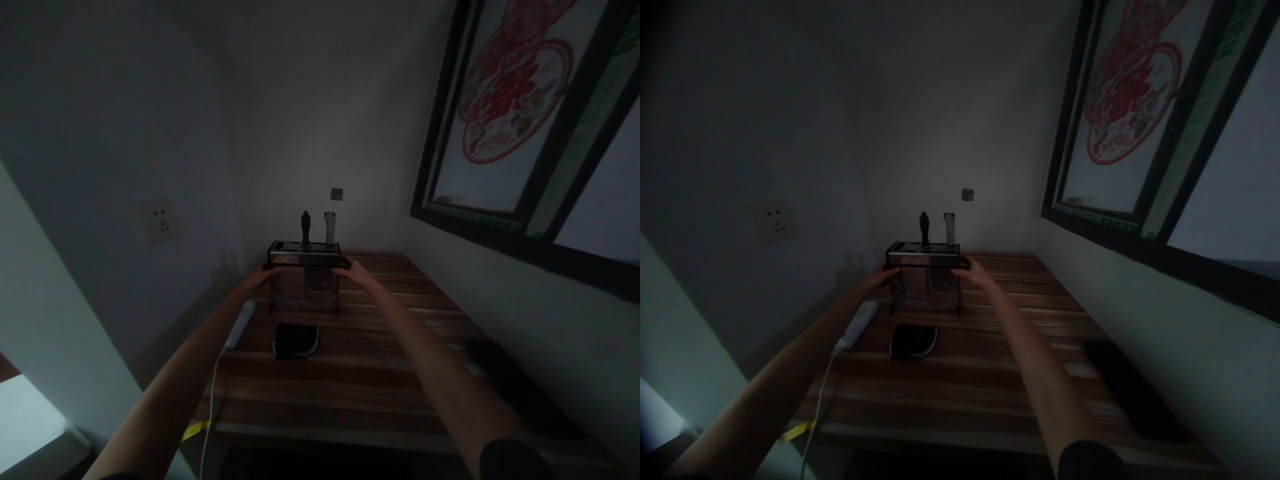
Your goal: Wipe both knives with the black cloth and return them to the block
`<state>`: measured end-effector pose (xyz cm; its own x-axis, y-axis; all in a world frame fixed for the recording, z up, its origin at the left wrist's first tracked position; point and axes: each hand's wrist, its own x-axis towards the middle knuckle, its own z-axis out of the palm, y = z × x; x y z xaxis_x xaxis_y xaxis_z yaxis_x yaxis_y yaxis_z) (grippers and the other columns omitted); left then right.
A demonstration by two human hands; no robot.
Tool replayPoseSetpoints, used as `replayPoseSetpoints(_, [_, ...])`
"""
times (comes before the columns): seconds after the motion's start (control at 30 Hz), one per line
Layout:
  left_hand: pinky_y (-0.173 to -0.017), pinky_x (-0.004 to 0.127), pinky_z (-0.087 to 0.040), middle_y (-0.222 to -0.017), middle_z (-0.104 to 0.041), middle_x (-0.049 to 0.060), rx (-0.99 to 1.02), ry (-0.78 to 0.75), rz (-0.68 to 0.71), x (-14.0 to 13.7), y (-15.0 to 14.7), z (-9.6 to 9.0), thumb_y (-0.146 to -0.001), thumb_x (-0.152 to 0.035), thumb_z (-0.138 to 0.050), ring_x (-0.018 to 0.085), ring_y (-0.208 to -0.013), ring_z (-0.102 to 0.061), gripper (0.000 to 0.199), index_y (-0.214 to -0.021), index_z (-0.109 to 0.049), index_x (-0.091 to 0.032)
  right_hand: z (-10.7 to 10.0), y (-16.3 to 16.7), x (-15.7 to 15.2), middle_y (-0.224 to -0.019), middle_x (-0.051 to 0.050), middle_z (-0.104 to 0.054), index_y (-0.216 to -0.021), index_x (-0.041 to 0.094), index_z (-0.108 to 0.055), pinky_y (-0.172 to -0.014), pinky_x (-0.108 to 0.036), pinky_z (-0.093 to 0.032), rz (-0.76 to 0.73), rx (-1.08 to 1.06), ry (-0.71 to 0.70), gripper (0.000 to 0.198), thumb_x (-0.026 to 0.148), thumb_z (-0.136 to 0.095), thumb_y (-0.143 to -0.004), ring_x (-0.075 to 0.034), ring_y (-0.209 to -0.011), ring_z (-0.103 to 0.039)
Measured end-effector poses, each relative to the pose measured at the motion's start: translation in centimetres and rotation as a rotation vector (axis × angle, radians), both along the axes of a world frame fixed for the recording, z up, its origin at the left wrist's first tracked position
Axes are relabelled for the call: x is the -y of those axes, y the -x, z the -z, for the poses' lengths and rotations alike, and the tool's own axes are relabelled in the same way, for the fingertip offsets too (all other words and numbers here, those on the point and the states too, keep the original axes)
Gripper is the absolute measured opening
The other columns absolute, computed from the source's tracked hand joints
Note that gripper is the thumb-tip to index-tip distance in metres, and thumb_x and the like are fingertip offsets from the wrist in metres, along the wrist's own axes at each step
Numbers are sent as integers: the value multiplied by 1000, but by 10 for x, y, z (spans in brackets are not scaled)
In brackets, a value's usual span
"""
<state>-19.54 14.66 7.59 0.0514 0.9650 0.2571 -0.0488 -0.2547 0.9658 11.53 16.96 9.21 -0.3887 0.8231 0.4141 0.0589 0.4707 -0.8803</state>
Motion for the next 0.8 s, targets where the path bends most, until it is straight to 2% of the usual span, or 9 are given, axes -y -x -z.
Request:
replayPoseSetpoints(0.23, [-91, 39, -40, -107, -63, 10, -77, -111, 28, -3, -38, -17, -53, -38, -76, 28, -106, -54, 67, -112, -55, -15, -20, -44, 8, -117, -7, -58, -114, 18, -53, -95, -38, -40, 92, 33, -62, 54, 33, -68, -64, -20, -106, -53])
replayPoseSetpoints(0.4, [-95, 39, -36, -116, -58, 12, -72, -146, 60, -6, -76, -15, -53, -36, -75, 28, -111, -50, 65, -111, -56, -14, -26, -84, 20, -116, -6, -59, -112, 18, -55, -97, -40, -37, 154, 76, -106, 54, 35, -69, -62, -21, -106, -54])
replayPoseSetpoints(0.6, [-96, 39, -34, -117, -58, 11, -85, -195, 154, 0, -115, -6, -56, -34, -74, 26, -111, -49, 63, -112, -55, -13, -14, -126, 33, -115, -7, -60, -115, 19, -53, -93, -42, -40, 198, 66, -37, 56, 37, -68, -64, -22, -102, -56])
replayPoseSetpoints(0.8, [-96, 39, -34, -115, -58, 12, -83, -156, 160, 9, -140, 2, -54, -36, -74, 27, -110, -50, 62, -109, -56, -12, 6, -149, 35, -118, -7, -58, -115, 18, -53, -99, -43, -35, 256, 41, -69, 56, 36, -68, -64, -22, -108, -52])
